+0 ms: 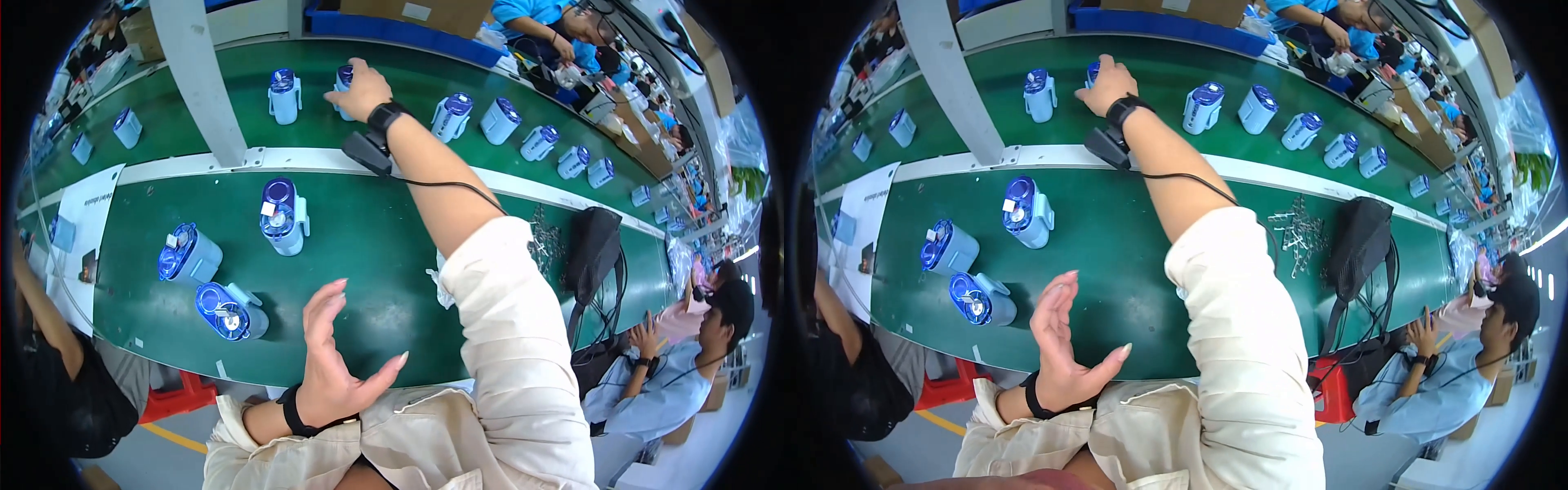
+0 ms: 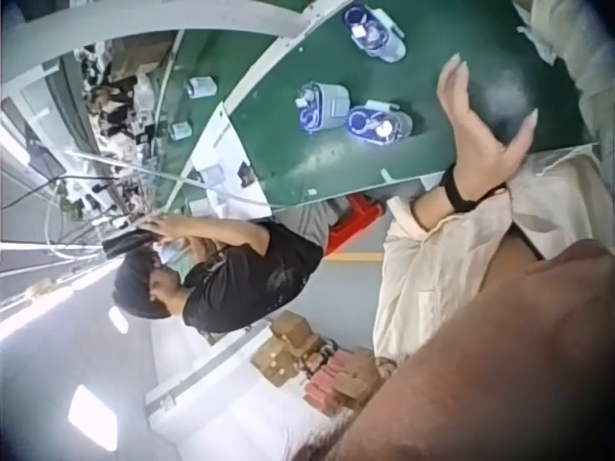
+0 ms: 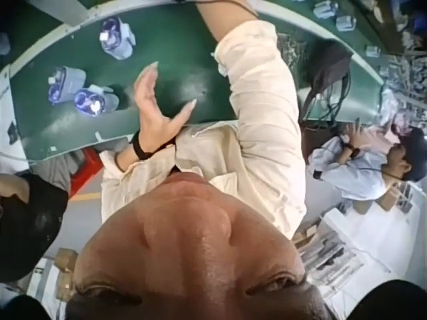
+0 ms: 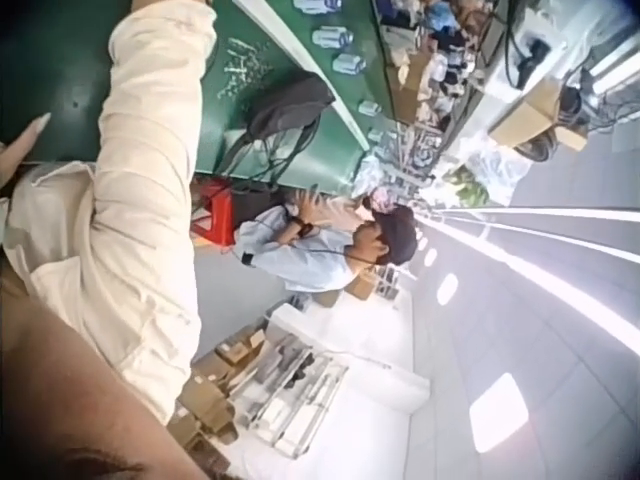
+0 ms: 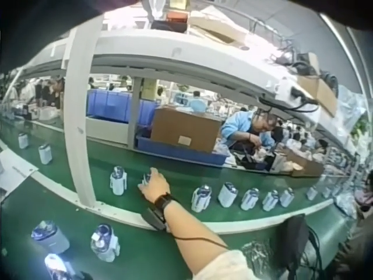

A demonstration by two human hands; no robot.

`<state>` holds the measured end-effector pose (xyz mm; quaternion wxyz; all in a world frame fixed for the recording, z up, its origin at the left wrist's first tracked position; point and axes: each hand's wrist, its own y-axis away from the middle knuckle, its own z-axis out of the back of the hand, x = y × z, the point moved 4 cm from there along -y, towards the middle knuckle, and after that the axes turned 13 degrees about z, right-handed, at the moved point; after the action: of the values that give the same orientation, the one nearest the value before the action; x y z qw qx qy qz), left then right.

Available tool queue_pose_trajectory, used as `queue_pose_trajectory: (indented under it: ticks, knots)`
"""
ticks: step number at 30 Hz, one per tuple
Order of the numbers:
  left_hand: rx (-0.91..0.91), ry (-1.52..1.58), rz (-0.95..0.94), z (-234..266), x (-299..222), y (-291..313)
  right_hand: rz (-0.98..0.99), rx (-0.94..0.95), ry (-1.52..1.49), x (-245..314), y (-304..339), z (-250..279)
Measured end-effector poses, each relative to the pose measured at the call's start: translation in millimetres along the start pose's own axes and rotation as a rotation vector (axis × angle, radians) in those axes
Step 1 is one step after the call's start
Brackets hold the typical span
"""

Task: The person picks up a blue device from the conveyor belt, peels a small white sticker from its top surface by hand, and places it back on the belt, repeating this for several devices.

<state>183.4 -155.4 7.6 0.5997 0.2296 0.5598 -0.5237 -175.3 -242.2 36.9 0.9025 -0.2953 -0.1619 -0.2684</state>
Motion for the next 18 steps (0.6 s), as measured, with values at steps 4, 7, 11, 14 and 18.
queue_pose_trajectory:
  ticks: [4,7,11,14,18]
  knots:
    - [0.007,0.048,0.019,-1.3,1.9,1.8,-0.122,-0.008,-0.048,-6.4,13.7,20.7]
    - [-0.009,-0.013,0.014,2.3,-2.7,8.1,0.096,0.135,-0.264,22.7,62.3,67.0]
    - [-0.066,0.135,0.040,12.5,-4.6,9.0,0.462,0.679,-0.574,106.5,160.0,114.2]
    - [0.215,0.367,0.115,2.7,-5.4,7.4,0.535,0.809,-0.901,144.5,237.4,124.3]
    - [0.479,0.492,0.152,-6.5,-12.5,6.9,0.471,0.602,-0.766,151.6,284.8,143.8]
